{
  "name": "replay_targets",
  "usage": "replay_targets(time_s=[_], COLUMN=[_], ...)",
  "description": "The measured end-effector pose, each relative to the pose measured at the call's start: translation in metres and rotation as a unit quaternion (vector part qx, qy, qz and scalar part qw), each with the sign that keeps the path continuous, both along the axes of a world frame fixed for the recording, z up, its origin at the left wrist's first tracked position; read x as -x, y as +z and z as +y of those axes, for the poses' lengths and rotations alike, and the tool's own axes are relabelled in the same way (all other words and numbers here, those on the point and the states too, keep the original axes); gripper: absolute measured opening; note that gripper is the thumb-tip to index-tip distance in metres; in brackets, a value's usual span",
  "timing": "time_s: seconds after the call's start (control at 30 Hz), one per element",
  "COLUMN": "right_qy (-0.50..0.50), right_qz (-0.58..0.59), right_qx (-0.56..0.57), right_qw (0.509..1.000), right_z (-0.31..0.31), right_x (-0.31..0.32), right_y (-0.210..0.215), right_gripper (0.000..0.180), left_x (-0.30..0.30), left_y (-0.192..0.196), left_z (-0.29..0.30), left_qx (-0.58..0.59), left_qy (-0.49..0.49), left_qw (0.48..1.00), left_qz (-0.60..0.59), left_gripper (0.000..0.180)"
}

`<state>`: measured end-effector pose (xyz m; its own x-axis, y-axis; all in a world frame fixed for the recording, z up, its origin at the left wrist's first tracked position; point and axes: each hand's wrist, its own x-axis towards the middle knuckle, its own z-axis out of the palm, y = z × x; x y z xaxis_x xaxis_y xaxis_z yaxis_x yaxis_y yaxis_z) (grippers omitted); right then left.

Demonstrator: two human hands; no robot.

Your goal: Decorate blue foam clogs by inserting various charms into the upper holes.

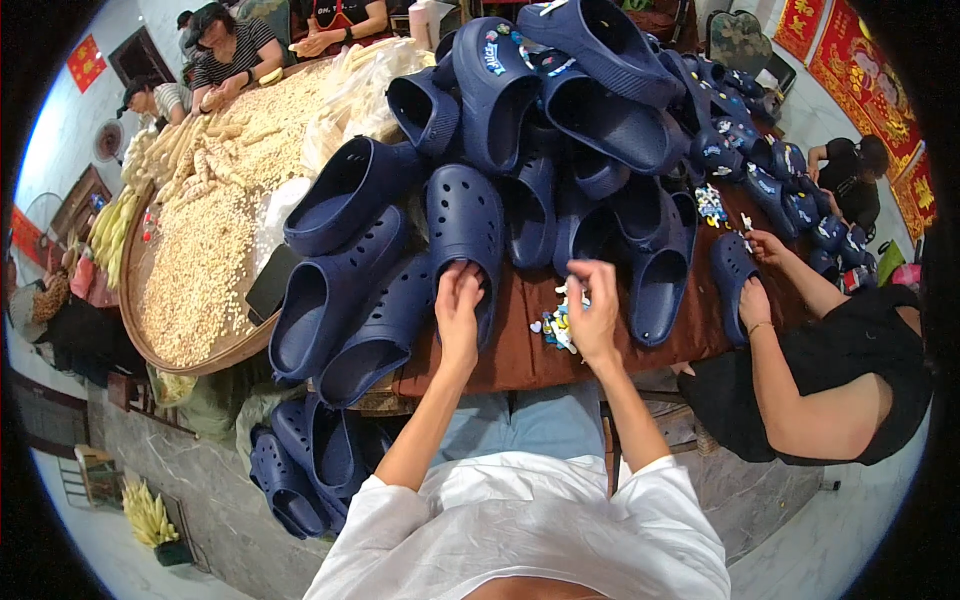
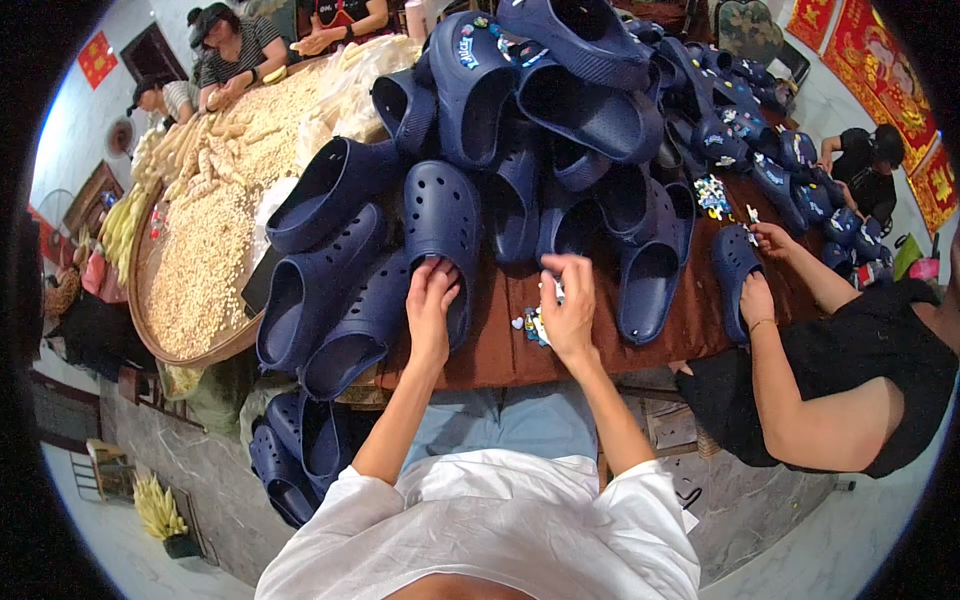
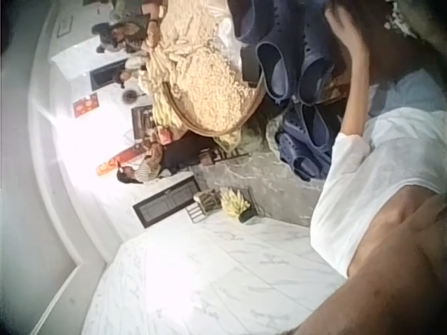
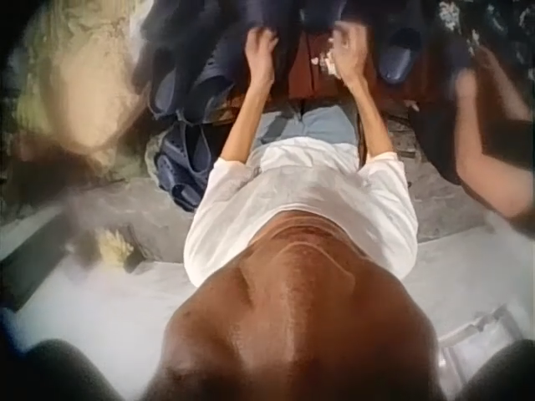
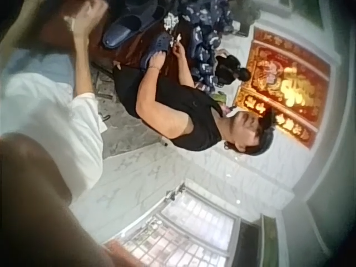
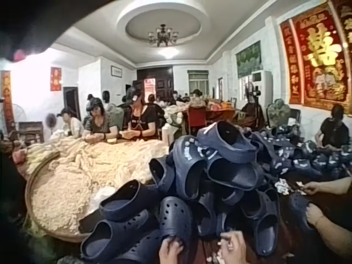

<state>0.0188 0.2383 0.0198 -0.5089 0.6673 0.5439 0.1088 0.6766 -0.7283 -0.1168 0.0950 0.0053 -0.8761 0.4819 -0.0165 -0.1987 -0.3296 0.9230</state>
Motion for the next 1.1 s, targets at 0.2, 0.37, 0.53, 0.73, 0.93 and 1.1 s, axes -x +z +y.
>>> replay_targets(time_s=[0.2, 0.37, 0.53, 0.73, 0.93, 1.1], right_qy=[-0.104, -0.167, -0.189, -0.19, -0.14, -0.128], right_qz=[0.102, 0.097, 0.04, 0.012, 0.053, 0.077], right_qx=[-0.215, -0.375, -0.406, -0.416, -0.429, -0.429], right_qw=[0.966, 0.906, 0.893, 0.889, 0.891, 0.891], right_z=[0.054, 0.097, 0.123, 0.133, 0.118, 0.073], right_x=[0.022, 0.047, 0.064, 0.067, 0.063, 0.038], right_y=[0.102, 0.163, 0.173, 0.181, 0.178, 0.165], right_gripper=[0.029, 0.057, 0.069, 0.051, 0.046, 0.048], left_x=[-0.043, -0.054, -0.051, -0.052, -0.05, -0.048], left_y=[-0.021, -0.039, -0.042, -0.045, -0.044, -0.04], left_z=[-0.039, -0.058, -0.054, -0.056, -0.057, -0.058], left_qx=[0.203, 0.245, 0.255, 0.261, 0.262, 0.259], left_qy=[0.029, 0.021, 0.022, 0.014, 0.008, 0.003], left_qw=[0.876, 0.822, 0.821, 0.822, 0.82, 0.822], left_qz=[0.436, 0.513, 0.511, 0.505, 0.509, 0.506], left_gripper=[0.036, 0.036, 0.039, 0.042, 0.042, 0.043])
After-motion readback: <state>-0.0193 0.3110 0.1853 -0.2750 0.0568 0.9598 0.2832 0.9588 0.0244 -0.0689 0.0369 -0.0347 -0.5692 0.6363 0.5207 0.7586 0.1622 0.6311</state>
